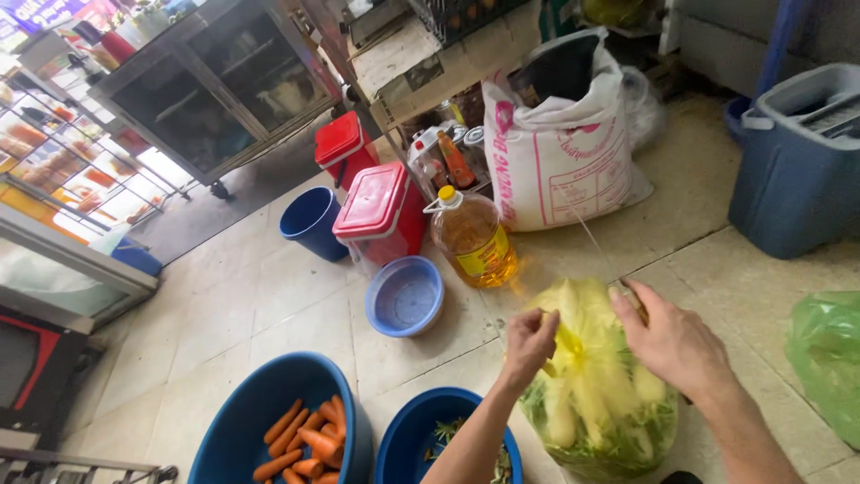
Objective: Trim the green tops off white radishes using a knife and transfer them to a separate bowl.
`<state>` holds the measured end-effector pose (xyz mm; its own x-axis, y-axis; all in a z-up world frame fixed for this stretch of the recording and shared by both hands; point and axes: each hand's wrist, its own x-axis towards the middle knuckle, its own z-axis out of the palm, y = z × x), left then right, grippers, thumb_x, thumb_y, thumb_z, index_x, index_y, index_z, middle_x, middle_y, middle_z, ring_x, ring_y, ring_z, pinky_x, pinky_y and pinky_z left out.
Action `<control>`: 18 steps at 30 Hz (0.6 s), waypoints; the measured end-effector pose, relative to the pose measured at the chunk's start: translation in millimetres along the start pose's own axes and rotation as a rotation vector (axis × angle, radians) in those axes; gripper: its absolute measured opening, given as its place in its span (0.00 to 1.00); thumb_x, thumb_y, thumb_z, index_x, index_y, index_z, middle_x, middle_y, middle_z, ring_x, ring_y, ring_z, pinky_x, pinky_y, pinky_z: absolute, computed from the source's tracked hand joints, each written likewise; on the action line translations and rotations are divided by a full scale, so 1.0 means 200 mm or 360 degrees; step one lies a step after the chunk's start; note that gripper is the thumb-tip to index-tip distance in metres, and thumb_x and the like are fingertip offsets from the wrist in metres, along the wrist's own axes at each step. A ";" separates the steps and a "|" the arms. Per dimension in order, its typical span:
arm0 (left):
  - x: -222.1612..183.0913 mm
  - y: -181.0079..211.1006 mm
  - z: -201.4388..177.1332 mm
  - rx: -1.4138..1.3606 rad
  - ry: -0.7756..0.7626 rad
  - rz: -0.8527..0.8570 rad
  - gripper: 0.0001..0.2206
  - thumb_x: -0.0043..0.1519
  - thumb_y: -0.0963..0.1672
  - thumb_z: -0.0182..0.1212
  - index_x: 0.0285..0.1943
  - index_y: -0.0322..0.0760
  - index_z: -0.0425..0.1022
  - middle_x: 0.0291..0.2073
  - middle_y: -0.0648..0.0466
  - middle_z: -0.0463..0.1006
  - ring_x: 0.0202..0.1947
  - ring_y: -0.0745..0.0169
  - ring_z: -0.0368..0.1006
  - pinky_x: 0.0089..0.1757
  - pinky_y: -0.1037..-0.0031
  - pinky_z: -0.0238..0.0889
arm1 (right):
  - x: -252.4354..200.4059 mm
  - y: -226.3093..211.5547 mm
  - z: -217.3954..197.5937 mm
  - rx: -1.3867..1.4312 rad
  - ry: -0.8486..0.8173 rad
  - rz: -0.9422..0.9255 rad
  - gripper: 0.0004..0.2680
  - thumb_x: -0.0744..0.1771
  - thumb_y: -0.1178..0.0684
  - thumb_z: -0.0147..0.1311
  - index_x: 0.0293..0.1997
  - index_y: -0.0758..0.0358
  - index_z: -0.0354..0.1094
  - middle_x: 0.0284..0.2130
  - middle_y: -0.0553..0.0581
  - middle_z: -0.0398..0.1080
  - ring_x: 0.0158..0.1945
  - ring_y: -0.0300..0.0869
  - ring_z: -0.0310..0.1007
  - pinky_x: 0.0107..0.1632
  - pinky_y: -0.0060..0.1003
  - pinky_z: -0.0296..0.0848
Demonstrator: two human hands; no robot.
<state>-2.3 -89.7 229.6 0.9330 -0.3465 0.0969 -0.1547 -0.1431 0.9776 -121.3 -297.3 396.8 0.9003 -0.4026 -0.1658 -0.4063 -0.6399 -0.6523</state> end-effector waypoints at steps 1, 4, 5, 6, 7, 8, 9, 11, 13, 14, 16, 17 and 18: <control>0.02 0.08 -0.05 -0.0012 -0.0017 0.0019 0.21 0.72 0.48 0.62 0.33 0.24 0.71 0.22 0.55 0.69 0.25 0.58 0.64 0.28 0.62 0.56 | 0.00 -0.04 -0.02 -0.0005 0.0027 0.0006 0.25 0.68 0.28 0.39 0.71 0.45 0.61 0.52 0.67 0.75 0.58 0.64 0.74 0.61 0.55 0.71; 0.08 -0.12 -0.20 -0.1150 0.0387 -0.0575 0.13 0.66 0.51 0.48 0.50 0.47 0.76 0.42 0.56 0.81 0.45 0.66 0.77 0.42 0.71 0.71 | -0.06 -0.10 -0.06 0.0019 0.0035 0.0054 0.24 0.67 0.29 0.40 0.68 0.45 0.63 0.53 0.65 0.74 0.58 0.64 0.71 0.60 0.56 0.69; 0.12 -0.48 -0.25 -0.1180 0.0956 -0.0649 0.11 0.66 0.47 0.48 0.54 0.47 0.72 0.41 0.53 0.76 0.42 0.62 0.71 0.40 0.67 0.62 | -0.06 -0.10 -0.07 0.0060 0.0088 -0.0031 0.24 0.67 0.30 0.41 0.67 0.47 0.64 0.51 0.66 0.74 0.57 0.65 0.71 0.59 0.57 0.69; 0.01 -0.87 -0.24 -0.1155 0.1548 -0.0762 0.13 0.66 0.44 0.48 0.59 0.47 0.68 0.40 0.49 0.71 0.39 0.57 0.65 0.39 0.62 0.53 | -0.10 -0.07 -0.04 0.0087 0.0108 -0.0091 0.24 0.67 0.30 0.43 0.67 0.50 0.65 0.50 0.68 0.75 0.55 0.66 0.71 0.58 0.57 0.69; -0.11 -0.98 -0.17 -0.1112 0.1558 -0.0869 0.13 0.66 0.44 0.48 0.59 0.47 0.68 0.40 0.49 0.71 0.39 0.57 0.65 0.39 0.62 0.53 | -0.14 -0.04 -0.04 0.0068 0.0040 -0.0009 0.24 0.67 0.30 0.43 0.67 0.50 0.65 0.50 0.68 0.75 0.55 0.66 0.71 0.58 0.57 0.69; -0.16 -1.08 -0.10 -0.0929 0.1448 -0.0905 0.16 0.63 0.42 0.50 0.59 0.40 0.70 0.42 0.47 0.73 0.41 0.54 0.68 0.41 0.60 0.59 | -0.13 -0.03 -0.05 0.0107 0.0148 -0.0155 0.24 0.68 0.31 0.45 0.65 0.56 0.66 0.46 0.69 0.75 0.53 0.67 0.72 0.55 0.58 0.69; -0.22 -1.17 -0.02 -0.0752 0.1329 -0.0939 0.19 0.59 0.41 0.53 0.60 0.33 0.72 0.44 0.46 0.75 0.42 0.50 0.71 0.44 0.58 0.65 | -0.12 -0.02 -0.07 0.0148 0.0259 -0.0299 0.25 0.68 0.31 0.47 0.63 0.63 0.66 0.42 0.71 0.76 0.50 0.68 0.72 0.52 0.59 0.69; -0.39 -0.82 0.16 0.0254 0.0886 -0.0418 0.22 0.57 0.45 0.62 0.60 0.31 0.73 0.47 0.39 0.75 0.47 0.41 0.69 0.48 0.53 0.62 | -0.12 0.02 -0.06 0.0023 0.0235 -0.0264 0.23 0.68 0.31 0.52 0.51 0.66 0.71 0.37 0.71 0.76 0.45 0.65 0.75 0.50 0.56 0.72; -0.44 -0.51 0.28 0.1167 0.0337 0.0170 0.28 0.56 0.50 0.73 0.60 0.28 0.74 0.50 0.33 0.73 0.53 0.32 0.67 0.52 0.48 0.58 | -0.11 0.02 -0.08 -0.0097 0.0225 -0.0265 0.23 0.68 0.31 0.57 0.40 0.69 0.76 0.32 0.70 0.77 0.40 0.62 0.78 0.47 0.52 0.76; -0.43 -0.40 0.30 0.1333 0.0207 0.0187 0.28 0.53 0.52 0.73 0.56 0.29 0.74 0.51 0.34 0.73 0.55 0.34 0.67 0.54 0.50 0.57 | -0.11 0.00 -0.09 0.0065 0.0101 -0.0144 0.19 0.67 0.34 0.59 0.39 0.67 0.75 0.26 0.67 0.76 0.32 0.56 0.79 0.40 0.48 0.76; -0.43 -0.56 0.33 0.1492 0.0083 0.0194 0.27 0.50 0.53 0.73 0.51 0.30 0.75 0.51 0.35 0.73 0.56 0.37 0.68 0.56 0.51 0.56 | -0.09 0.00 -0.07 0.0216 -0.0034 -0.0026 0.16 0.66 0.38 0.61 0.38 0.65 0.75 0.21 0.63 0.76 0.24 0.50 0.80 0.34 0.44 0.77; -0.42 -0.81 0.33 0.1446 -0.0369 0.0076 0.20 0.61 0.54 0.64 0.49 0.35 0.75 0.46 0.42 0.74 0.50 0.47 0.69 0.64 0.63 0.53 | -0.08 0.01 -0.04 0.0311 -0.0018 -0.0019 0.15 0.66 0.39 0.62 0.38 0.64 0.75 0.21 0.59 0.76 0.23 0.45 0.78 0.32 0.40 0.76; -0.37 -1.05 0.32 0.1397 -0.0817 -0.0017 0.17 0.72 0.55 0.55 0.47 0.40 0.75 0.40 0.49 0.75 0.44 0.57 0.71 0.71 0.74 0.50 | -0.06 0.02 -0.01 0.0410 -0.0001 -0.0017 0.13 0.66 0.41 0.63 0.39 0.63 0.75 0.21 0.55 0.76 0.21 0.40 0.77 0.30 0.37 0.75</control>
<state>-59.8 -92.9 4.8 0.7155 -0.6679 -0.2049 -0.5237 -0.7069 0.4754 -134.8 -295.9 397.9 0.9045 -0.3960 -0.1581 -0.3432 -0.4563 -0.8210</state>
